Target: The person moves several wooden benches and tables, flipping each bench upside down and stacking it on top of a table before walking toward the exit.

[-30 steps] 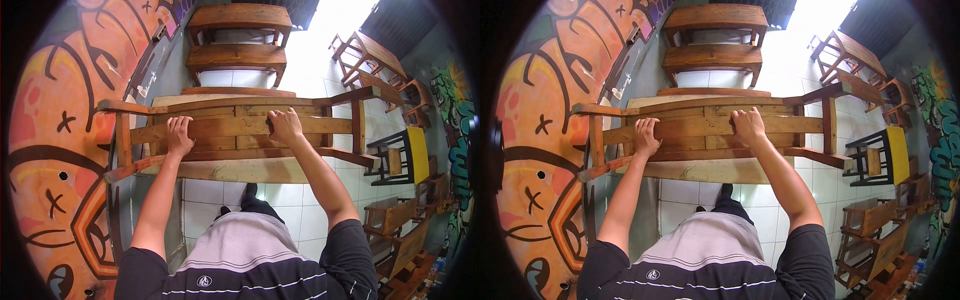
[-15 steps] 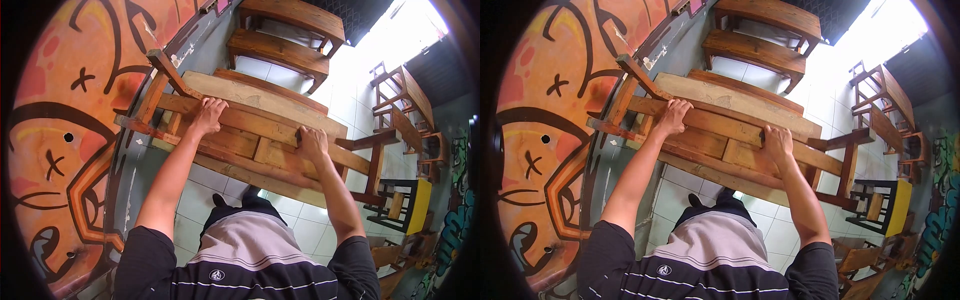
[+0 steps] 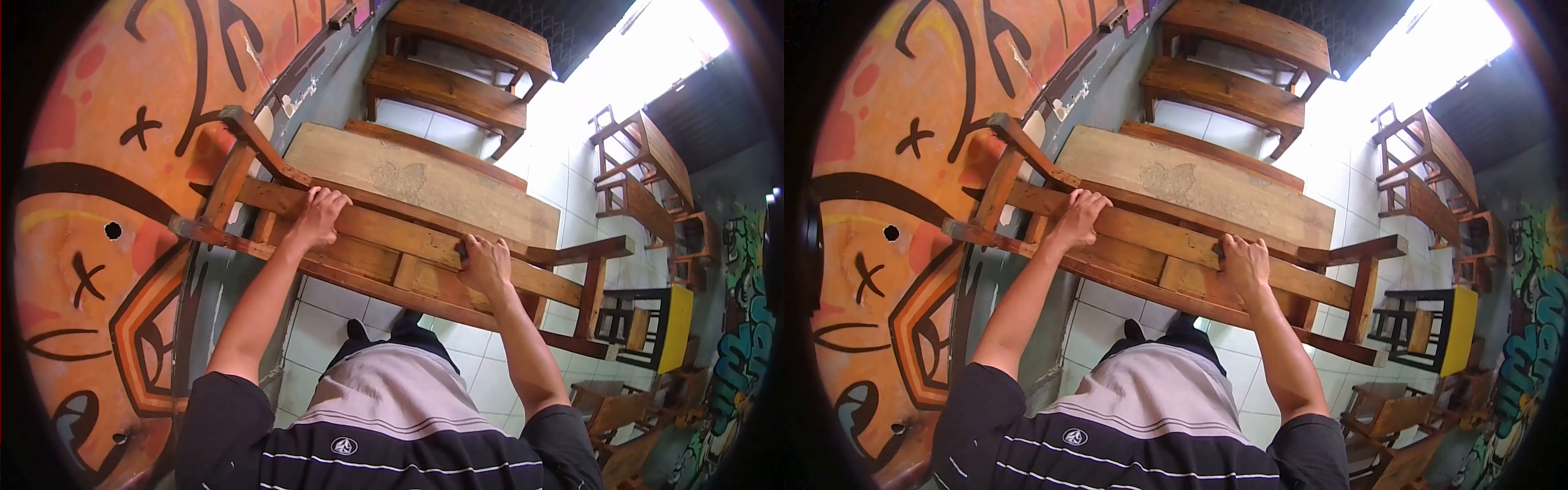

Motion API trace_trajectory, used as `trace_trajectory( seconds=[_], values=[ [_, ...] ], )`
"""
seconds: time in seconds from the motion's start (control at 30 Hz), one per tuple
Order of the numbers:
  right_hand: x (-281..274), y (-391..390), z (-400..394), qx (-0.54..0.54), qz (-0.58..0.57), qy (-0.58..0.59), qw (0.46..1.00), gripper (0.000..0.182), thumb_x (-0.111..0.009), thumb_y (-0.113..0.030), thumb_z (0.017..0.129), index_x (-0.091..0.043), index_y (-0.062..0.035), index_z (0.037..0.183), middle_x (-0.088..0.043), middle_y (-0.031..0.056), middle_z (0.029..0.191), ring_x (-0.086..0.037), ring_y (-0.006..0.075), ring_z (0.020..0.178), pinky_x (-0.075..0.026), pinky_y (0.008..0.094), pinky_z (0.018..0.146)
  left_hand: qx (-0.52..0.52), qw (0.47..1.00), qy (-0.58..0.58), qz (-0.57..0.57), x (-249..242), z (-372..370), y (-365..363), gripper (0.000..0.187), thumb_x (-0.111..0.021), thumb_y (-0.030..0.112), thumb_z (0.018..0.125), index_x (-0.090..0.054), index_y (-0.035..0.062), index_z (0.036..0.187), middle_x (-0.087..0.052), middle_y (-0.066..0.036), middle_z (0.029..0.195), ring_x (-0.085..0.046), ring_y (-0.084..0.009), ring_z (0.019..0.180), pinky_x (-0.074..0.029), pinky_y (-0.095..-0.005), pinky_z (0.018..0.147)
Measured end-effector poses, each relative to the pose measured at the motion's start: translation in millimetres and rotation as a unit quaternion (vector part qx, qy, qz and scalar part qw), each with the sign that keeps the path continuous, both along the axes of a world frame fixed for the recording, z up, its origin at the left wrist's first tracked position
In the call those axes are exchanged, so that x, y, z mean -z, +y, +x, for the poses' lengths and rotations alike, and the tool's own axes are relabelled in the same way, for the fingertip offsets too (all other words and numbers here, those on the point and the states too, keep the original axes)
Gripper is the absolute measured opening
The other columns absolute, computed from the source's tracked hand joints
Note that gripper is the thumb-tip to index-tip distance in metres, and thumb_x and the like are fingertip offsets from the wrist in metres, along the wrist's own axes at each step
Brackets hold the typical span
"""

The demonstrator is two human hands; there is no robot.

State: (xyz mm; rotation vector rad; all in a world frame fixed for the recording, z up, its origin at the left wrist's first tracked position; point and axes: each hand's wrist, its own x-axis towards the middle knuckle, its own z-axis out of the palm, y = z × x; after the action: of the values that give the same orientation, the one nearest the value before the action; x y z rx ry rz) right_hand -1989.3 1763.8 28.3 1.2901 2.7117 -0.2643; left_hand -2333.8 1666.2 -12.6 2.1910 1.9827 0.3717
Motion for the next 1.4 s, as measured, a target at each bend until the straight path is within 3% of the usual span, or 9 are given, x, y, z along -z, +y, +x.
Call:
trace_trajectory(
  seconds=[0.23, 0.43, 0.63, 0.7, 0.73, 0.9, 1.07, 1.23, 1.4],
  values=[
    [6.6, -25.3, -26.8, 0.008, 0.001, 0.000, 1.000, 0.043, -0.067, -0.021, 0.056, -0.057, -0.0113, 0.096, -0.065, 0.0072, 0.089, -0.064, 0.0246, 0.083, -0.042, 0.0391, 0.077, -0.004, 1.000, -0.001, -0.008, -7.5, -23.9, -26.6, 0.056, -0.062, -0.006, 0.054, -0.053, 0.0081, 0.107, -0.053, -0.008, 0.101, -0.048, -0.0280, 0.105, -0.023, -0.0468, 0.106],
    [16.3, -30.8, -24.8, 0.039, 0.035, 0.023, 0.998, 0.045, -0.067, -0.020, 0.058, -0.058, -0.0127, 0.101, -0.064, 0.0062, 0.092, -0.063, 0.0235, 0.084, -0.041, 0.0390, 0.080, 0.000, 0.998, 0.053, 0.023, -2.4, -28.7, -22.7, 0.060, -0.071, 0.001, 0.051, -0.052, 0.0101, 0.107, -0.054, -0.006, 0.107, -0.048, -0.0257, 0.110, -0.022, -0.0502, 0.109],
    [10.0, -39.6, -20.2, 0.072, 0.019, 0.057, 0.996, 0.054, -0.070, -0.024, 0.062, -0.058, -0.0146, 0.113, -0.063, 0.0040, 0.108, -0.061, 0.0216, 0.096, -0.042, 0.0380, 0.084, 0.039, 0.997, 0.049, 0.042, 5.9, -38.8, -12.5, 0.063, -0.076, 0.008, 0.049, -0.053, 0.0148, 0.107, -0.057, -0.004, 0.108, -0.049, -0.0248, 0.111, -0.020, -0.0534, 0.110],
    [16.5, -55.0, -14.7, 0.070, 0.138, 0.196, 0.968, 0.058, -0.071, -0.023, 0.064, -0.056, -0.0165, 0.119, -0.057, 0.0044, 0.122, -0.061, 0.0215, 0.100, -0.042, 0.0373, 0.087, 0.027, 0.997, 0.065, 0.042, 9.8, -41.9, -11.9, 0.065, -0.079, 0.012, 0.047, -0.053, 0.0156, 0.106, -0.057, -0.004, 0.107, -0.050, -0.0249, 0.111, -0.019, -0.0537, 0.110],
    [15.9, -66.8, -10.4, 0.106, 0.131, 0.182, 0.969, 0.058, -0.071, -0.022, 0.067, -0.054, -0.0184, 0.122, -0.052, 0.0049, 0.131, -0.061, 0.0222, 0.100, -0.045, 0.0361, 0.085, 0.025, 0.996, 0.073, 0.044, 12.8, -43.5, -10.7, 0.065, -0.079, 0.014, 0.048, -0.053, 0.0166, 0.107, -0.057, -0.003, 0.109, -0.050, -0.0247, 0.112, -0.017, -0.0552, 0.111],
    [36.2, -153.8, 31.2, 0.206, 0.113, 0.351, 0.906, 0.044, -0.071, -0.027, 0.073, -0.058, -0.0172, 0.114, -0.058, 0.0038, 0.120, -0.064, 0.0269, 0.086, -0.052, 0.0363, 0.068, -0.003, 0.995, 0.070, 0.075, -2.1, -22.3, -27.7, 0.068, -0.078, 0.020, 0.055, -0.052, 0.0180, 0.118, -0.054, -0.004, 0.118, -0.047, -0.0250, 0.117, -0.011, -0.0608, 0.110],
    [93.4, -253.5, 112.7, 0.355, -0.074, 0.333, 0.870, 0.030, -0.068, -0.037, 0.079, -0.067, -0.0143, 0.100, -0.066, 0.0055, 0.102, -0.065, 0.0239, 0.082, -0.051, 0.0341, 0.072, -0.026, 0.976, 0.093, 0.196, 2.5, 32.7, -85.2, 0.074, -0.066, 0.031, 0.072, -0.037, 0.0208, 0.139, -0.028, -0.009, 0.147, -0.024, -0.0307, 0.137, -0.007, -0.0620, 0.109],
    [106.5, -311.6, 184.1, 0.464, -0.165, 0.317, 0.811, 0.028, -0.065, -0.036, 0.083, -0.071, -0.0113, 0.093, -0.069, 0.0073, 0.080, -0.063, 0.0198, 0.067, -0.049, 0.0312, 0.064, 0.044, 0.997, 0.002, 0.070, 45.6, 143.2, -155.3, 0.071, -0.068, 0.032, 0.074, -0.039, 0.0194, 0.137, -0.021, -0.012, 0.150, -0.015, -0.0345, 0.140, -0.011, -0.0628, 0.108],
    [101.4, -336.7, 265.2, 0.446, -0.185, 0.370, 0.794, 0.028, -0.060, -0.032, 0.089, -0.070, -0.0065, 0.094, -0.070, 0.0063, 0.079, -0.063, 0.0133, 0.069, -0.048, 0.0268, 0.065, 0.167, 0.980, -0.080, -0.067, 84.1, 296.6, -197.3, 0.062, -0.071, 0.029, 0.073, -0.048, 0.0179, 0.130, -0.021, -0.013, 0.149, -0.015, -0.0364, 0.139, -0.014, -0.0621, 0.108]
  ],
)
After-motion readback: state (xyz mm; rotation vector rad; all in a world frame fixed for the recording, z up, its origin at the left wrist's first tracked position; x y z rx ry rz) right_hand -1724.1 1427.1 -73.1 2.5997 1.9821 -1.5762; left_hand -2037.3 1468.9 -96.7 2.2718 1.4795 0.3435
